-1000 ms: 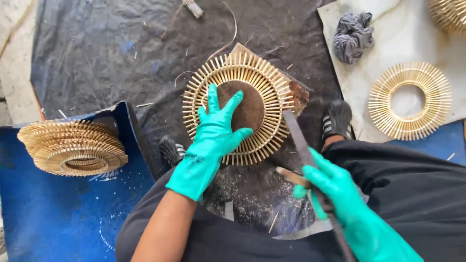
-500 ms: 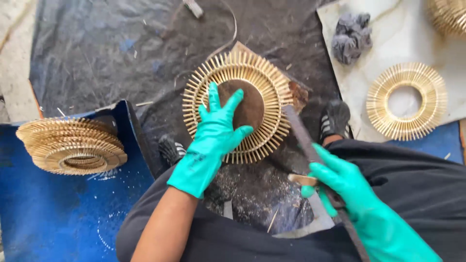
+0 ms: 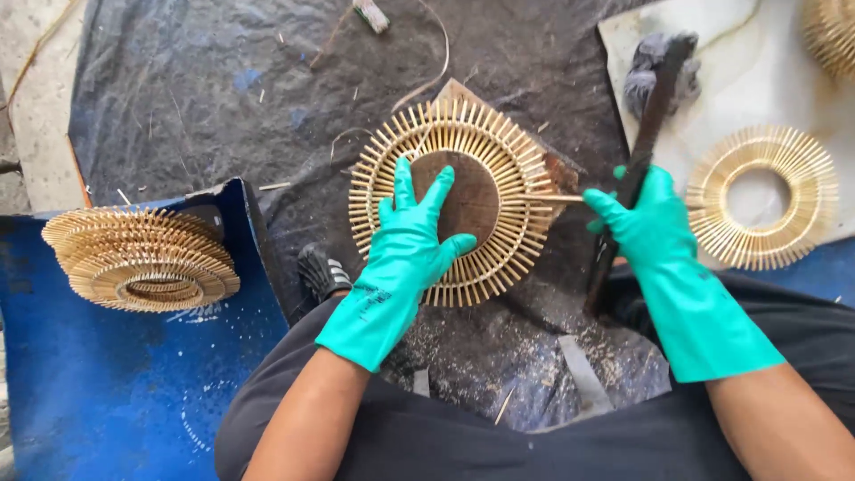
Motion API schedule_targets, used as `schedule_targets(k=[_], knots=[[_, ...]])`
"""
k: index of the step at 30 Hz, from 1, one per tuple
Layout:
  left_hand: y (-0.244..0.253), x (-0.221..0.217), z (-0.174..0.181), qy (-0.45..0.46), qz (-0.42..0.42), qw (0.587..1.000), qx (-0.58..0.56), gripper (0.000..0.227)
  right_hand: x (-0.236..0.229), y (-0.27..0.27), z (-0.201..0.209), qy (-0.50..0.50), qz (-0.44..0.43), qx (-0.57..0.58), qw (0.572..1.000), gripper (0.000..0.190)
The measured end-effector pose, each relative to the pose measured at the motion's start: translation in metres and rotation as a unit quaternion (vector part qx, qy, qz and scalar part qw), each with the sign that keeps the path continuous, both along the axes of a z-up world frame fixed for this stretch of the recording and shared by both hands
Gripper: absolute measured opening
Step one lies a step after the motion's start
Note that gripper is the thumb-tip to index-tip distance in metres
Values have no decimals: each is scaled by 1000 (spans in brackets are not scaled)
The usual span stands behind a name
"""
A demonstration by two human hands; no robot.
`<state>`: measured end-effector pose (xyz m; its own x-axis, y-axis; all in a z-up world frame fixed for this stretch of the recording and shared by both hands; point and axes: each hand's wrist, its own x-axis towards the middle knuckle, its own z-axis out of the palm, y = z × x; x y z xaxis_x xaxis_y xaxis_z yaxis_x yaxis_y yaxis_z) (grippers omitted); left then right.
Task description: Cleaning and sanding the inner edges of circular bamboo light fixture frames using a metal scraper.
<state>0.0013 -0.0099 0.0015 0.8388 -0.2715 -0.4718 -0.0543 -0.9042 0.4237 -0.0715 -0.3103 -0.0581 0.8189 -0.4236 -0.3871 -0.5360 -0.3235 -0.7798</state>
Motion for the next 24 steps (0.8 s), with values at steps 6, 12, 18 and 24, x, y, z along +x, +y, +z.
schedule_targets(k=[6,12,18,24], knots=[[-2,1,1,2,-5,1000,10,103,6,17,0,-7,40,17,999,50],[-2,2,2,-16,-13,1000,6,103,-1,28,50,2,18,99,995,61],[1,6,14,57,-26,998,30,98,-60,41,109,98,-36,229,968,72],[15,-5,-11,3,-2,996,-84,102,-45,26,68,17,-17,122,992,77]])
